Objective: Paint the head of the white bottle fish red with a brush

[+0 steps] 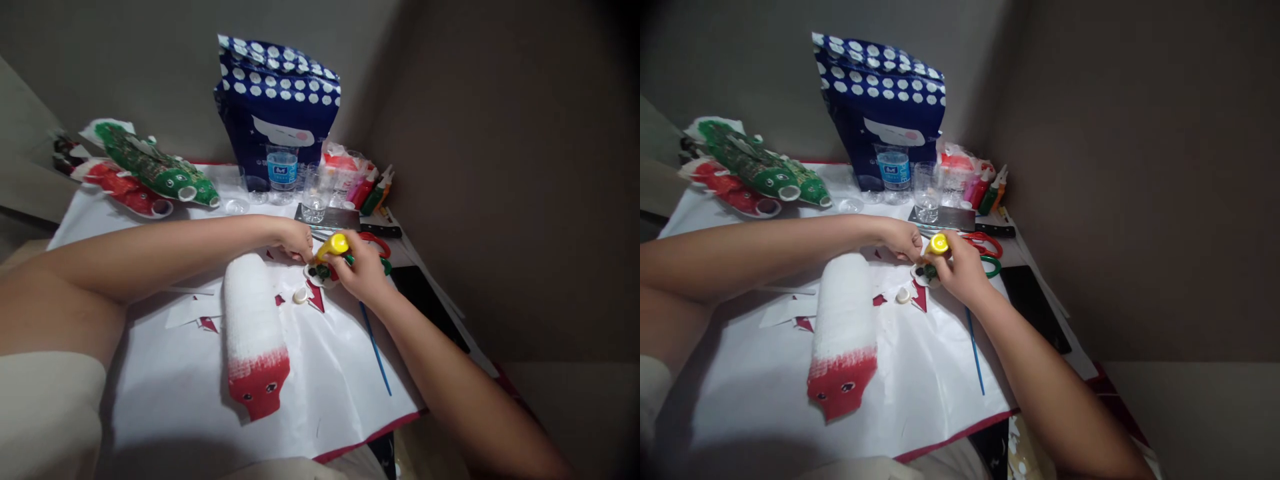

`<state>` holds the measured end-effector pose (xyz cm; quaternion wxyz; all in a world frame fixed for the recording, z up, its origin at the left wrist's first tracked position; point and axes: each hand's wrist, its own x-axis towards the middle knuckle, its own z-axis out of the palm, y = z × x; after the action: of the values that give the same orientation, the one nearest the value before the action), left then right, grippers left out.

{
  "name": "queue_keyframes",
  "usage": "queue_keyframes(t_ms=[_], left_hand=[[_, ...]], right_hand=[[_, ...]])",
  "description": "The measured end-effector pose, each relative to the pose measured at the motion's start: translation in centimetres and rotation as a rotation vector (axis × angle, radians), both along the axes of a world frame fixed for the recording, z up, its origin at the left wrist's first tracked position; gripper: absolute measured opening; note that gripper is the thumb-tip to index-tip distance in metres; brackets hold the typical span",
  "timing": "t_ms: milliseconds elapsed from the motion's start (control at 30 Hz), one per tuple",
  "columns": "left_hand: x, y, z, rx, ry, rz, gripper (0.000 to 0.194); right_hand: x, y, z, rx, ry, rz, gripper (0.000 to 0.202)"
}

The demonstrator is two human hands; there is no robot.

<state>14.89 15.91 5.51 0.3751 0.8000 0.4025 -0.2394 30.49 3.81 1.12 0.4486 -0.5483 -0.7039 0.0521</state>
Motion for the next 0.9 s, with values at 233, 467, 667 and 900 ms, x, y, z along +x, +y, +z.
queue_keyframes(t_ms=[233, 467, 667, 900], left_hand=[[-0.07, 0.04, -0.02, -0.013, -0.022, 0.011, 0.026], [-0.13, -0.05, -0.01, -0.019, -0.017, 0.035, 0.027], [-0.13, 0.00, -0.11, -0.038, -0.032, 0.056, 0.027], [-0.06, -0.13, -0.10, -0.025, -0.015, 0.071, 0.026]], right_hand=[[0.04, 0.04, -0.08, -0.011, 0.013, -0.005, 0.018], [-0.02, -0.03, -0.02, -0.010, 0.014, 0.001, 0.019], [-0.03, -0.11, -0.03, -0.022, -0.002, 0.009, 0.019], [-0.07, 0.01, -0.10, -0.034, -0.022, 0.001, 0.017]])
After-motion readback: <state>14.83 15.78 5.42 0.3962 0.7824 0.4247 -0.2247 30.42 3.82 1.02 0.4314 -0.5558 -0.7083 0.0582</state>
